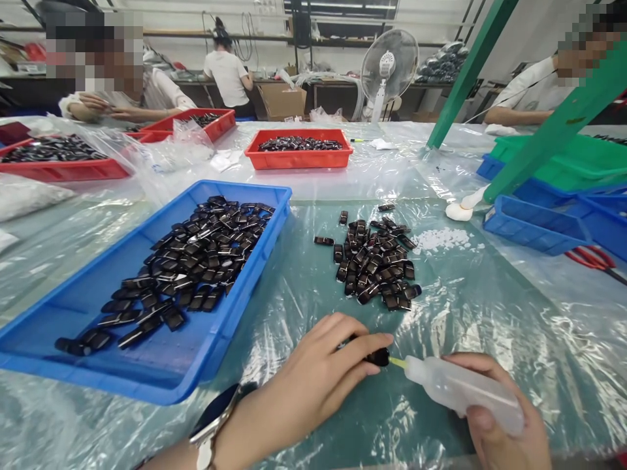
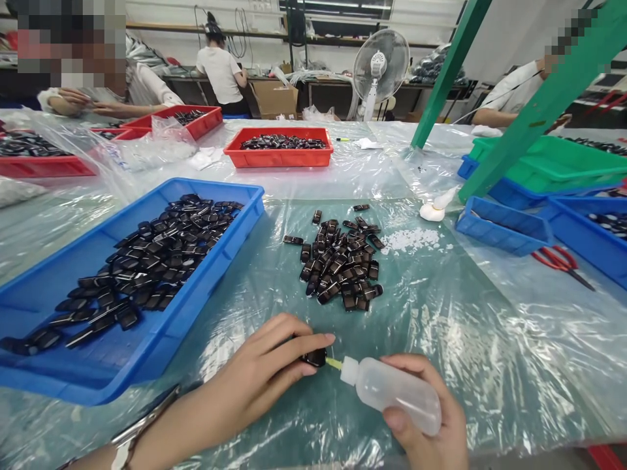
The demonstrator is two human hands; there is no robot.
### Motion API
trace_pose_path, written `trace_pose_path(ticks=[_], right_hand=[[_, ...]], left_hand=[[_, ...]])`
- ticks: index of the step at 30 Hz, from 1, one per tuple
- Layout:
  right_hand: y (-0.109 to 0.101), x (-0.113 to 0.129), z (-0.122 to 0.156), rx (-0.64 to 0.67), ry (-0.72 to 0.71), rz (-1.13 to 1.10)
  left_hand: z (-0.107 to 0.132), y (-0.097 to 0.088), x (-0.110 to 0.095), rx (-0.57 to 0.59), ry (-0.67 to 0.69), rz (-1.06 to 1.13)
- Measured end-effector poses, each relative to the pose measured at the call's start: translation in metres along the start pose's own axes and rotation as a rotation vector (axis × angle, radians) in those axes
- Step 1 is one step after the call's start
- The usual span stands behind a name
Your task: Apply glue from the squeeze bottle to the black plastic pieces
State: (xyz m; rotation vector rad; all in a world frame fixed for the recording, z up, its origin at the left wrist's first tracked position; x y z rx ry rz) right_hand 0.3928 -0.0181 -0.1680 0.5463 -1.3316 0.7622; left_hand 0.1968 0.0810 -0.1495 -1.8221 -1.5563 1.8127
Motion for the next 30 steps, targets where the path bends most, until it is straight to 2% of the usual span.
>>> trace_pose_path(ticks=[10,13,17,20,24,30], right_hand=[[0.000,0.002,0.000,-0.003,0.097,-0.023],[-0.008,-0.006,-0.005,0.012,0.024,0.014],[-0.022,-0.023,-0.018,0.121,-0.126,0.052],[-0.027,-0.029,-0.022,0.158,-0.164,0.042],[-0.024,-0.022,-0.019,0.135,-0.190,0.029],[-0.012,-0.005,-0.010,0.051,-0.102,0.027]], left_hand=[[0.000,0.000,-0.005,0.039,-0.031,0.077],[-0.001,-0.001,-0.008,0.030,-0.034,0.086],[-0.002,-0.001,-0.010,0.008,-0.028,0.108],[-0.002,0.000,-0.008,0.026,-0.032,0.121],[-0.001,0.001,-0.005,0.033,-0.034,0.133],[-0.002,0.000,-0.006,0.038,-0.020,0.128]])
Point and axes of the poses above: each hand's wrist, its own z-axis away from the middle knuckle, its own y-axis out of the palm, x = y × z, the point moved 1 cm from there along -z, towards the middle knuckle, and after that the axes turned 1 degree about y, right-handed, at the moved point
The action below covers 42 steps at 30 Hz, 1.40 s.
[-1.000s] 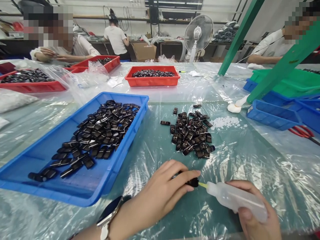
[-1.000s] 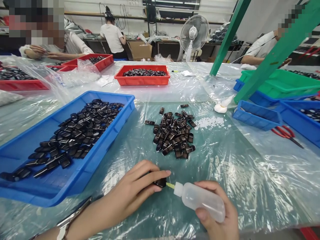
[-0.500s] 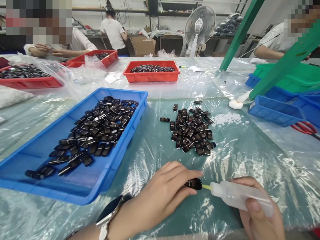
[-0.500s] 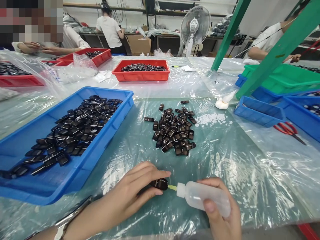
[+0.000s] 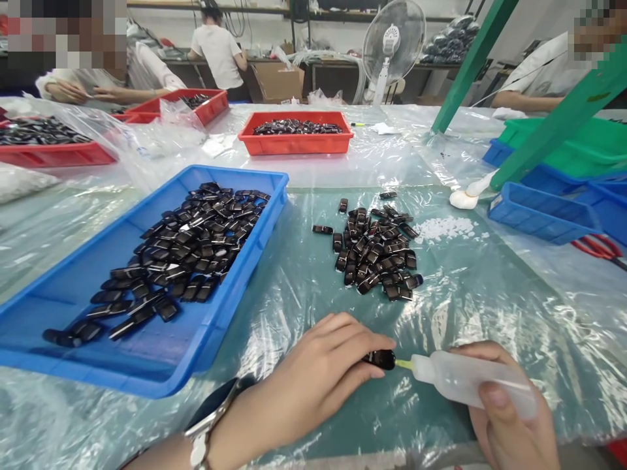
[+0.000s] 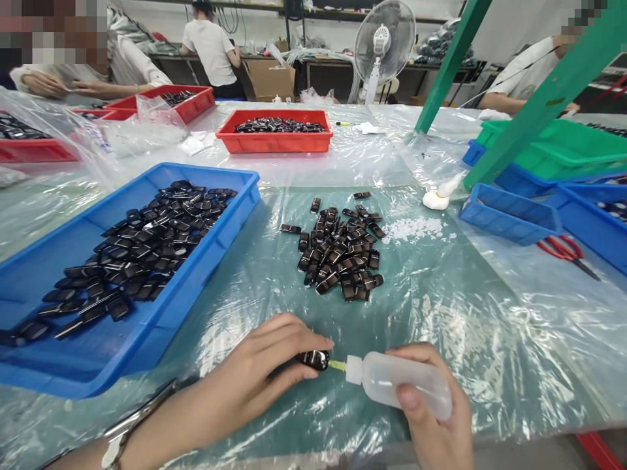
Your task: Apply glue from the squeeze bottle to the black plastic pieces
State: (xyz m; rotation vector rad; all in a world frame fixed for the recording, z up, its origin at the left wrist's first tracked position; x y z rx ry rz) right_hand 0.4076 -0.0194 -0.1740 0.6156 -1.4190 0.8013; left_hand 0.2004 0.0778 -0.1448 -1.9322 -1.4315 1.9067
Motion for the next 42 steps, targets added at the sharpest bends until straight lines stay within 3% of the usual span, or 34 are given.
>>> trace_pose_path(ticks=[5,12,19,27,32,35,42], right_hand=[[0.004,0.007,0.003,-0.018,0.057,0.006],[-0.006,-0.005,-0.005,0.056,-0.050,0.030],[0.004,0.005,0.004,-0.015,0.059,0.012],[-0.005,-0.009,-0.004,0.063,-0.060,0.026],[0.000,0.001,0.001,-0.005,0.042,0.049],[0.004,0.005,0.004,-0.010,0.033,0.069],[0.011,0.002,0.010,-0.100,0.025,0.075]], left_hand=[[0.000,0.000,-0.001,-0.001,0.007,-0.009],[0.001,0.001,-0.001,-0.014,-0.004,-0.014],[0.002,0.002,0.000,-0.023,-0.026,-0.027],[0.002,0.001,-0.002,-0.051,-0.072,0.007],[0.002,0.004,0.000,-0.080,-0.115,-0.011],[0.003,0.006,0.003,-0.113,-0.129,-0.031],[0.003,0.003,0.000,0.005,-0.283,-0.013]])
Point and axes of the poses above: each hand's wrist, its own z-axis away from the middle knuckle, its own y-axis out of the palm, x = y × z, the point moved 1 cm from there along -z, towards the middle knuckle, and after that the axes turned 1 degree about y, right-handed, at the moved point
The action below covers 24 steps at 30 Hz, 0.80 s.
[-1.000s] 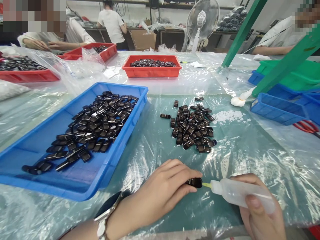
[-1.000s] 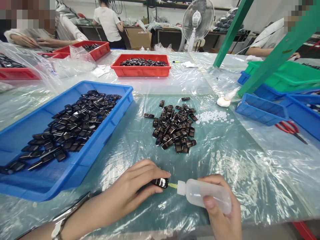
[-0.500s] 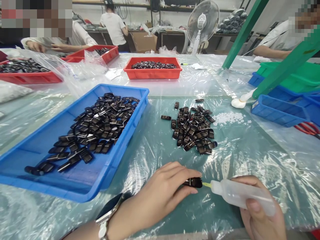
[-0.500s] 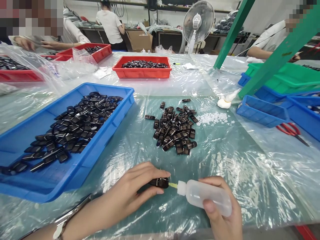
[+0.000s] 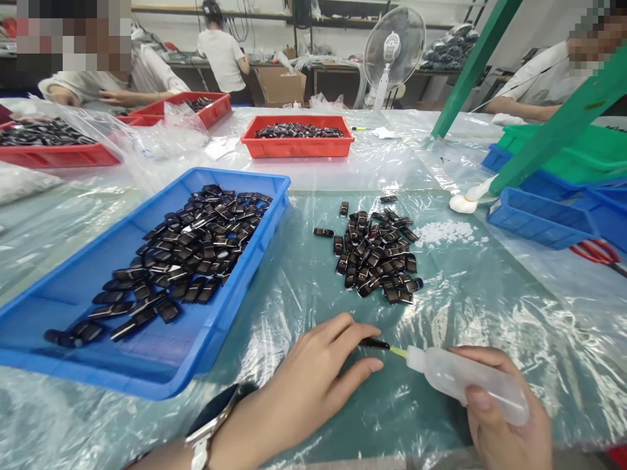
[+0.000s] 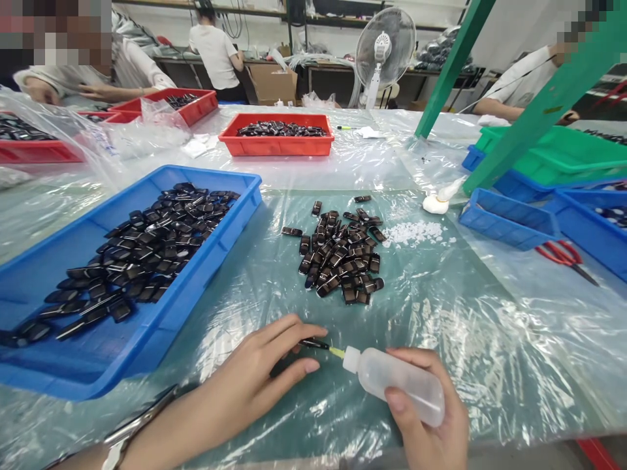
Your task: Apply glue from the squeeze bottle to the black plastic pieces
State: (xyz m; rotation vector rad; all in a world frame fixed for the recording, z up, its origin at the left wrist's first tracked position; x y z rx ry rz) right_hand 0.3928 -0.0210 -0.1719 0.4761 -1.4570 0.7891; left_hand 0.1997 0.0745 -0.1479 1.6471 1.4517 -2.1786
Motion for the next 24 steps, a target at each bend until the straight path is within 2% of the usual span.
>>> trace_pose_path(ticks=[14,24], right_hand=[[-0.0006,0.0010,-0.0004,0.037,-0.036,0.000],[-0.0006,-0.0004,-0.0006,0.036,-0.028,0.001]], left_hand=[[-0.0013,0.0018,0.0054,-0.066,0.100,0.012],[-0.0016,0.0017,0.0048,-0.073,0.116,0.002]])
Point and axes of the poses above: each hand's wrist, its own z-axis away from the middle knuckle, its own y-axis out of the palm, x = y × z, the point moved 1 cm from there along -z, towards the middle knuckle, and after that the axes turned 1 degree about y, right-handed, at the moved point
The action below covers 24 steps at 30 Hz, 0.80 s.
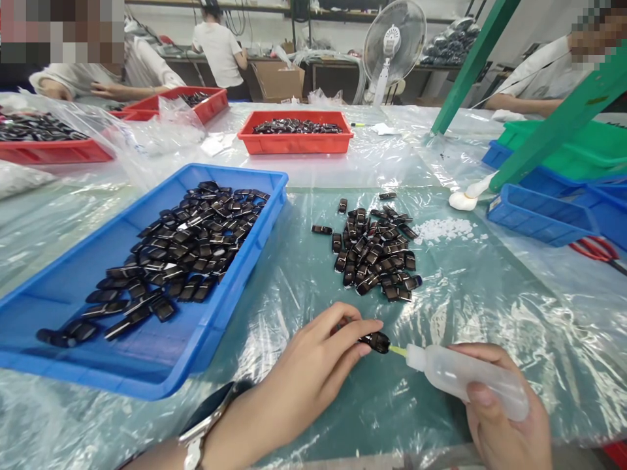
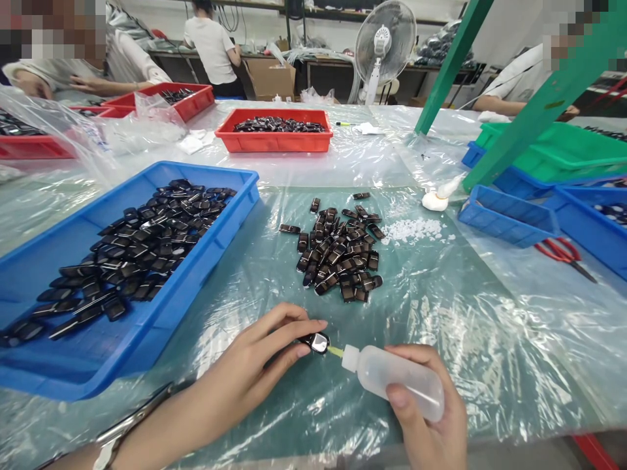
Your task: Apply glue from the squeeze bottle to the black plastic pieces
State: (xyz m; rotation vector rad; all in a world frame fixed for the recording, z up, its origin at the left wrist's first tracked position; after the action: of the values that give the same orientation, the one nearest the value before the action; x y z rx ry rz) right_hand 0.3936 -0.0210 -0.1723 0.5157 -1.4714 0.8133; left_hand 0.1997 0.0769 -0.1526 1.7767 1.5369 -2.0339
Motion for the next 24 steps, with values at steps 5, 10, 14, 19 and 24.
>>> trace_pose_path(ticks=[5,10,14,19,24], right_hand=[[-0.0002,0.0001,-0.0007,-0.007,0.033,-0.009],[-0.0012,0.0001,-0.0004,-0.005,0.027,0.007],[-0.0013,-0.0004,-0.0006,0.000,-0.001,0.029],[-0.0009,0.0002,-0.0013,-0.024,0.034,0.005],[-0.0013,-0.0002,-0.0013,-0.017,0.017,0.019]], left_hand=[[0.0000,0.0005,0.0006,0.012,-0.007,0.010],[0.0006,-0.0003,0.0006,0.010,-0.015,0.008],[0.0012,0.0002,0.0005,0.019,-0.021,0.008],[0.0014,0.0009,0.0009,0.003,-0.013,0.017],[0.0003,0.0006,0.0001,0.005,-0.027,0.014]])
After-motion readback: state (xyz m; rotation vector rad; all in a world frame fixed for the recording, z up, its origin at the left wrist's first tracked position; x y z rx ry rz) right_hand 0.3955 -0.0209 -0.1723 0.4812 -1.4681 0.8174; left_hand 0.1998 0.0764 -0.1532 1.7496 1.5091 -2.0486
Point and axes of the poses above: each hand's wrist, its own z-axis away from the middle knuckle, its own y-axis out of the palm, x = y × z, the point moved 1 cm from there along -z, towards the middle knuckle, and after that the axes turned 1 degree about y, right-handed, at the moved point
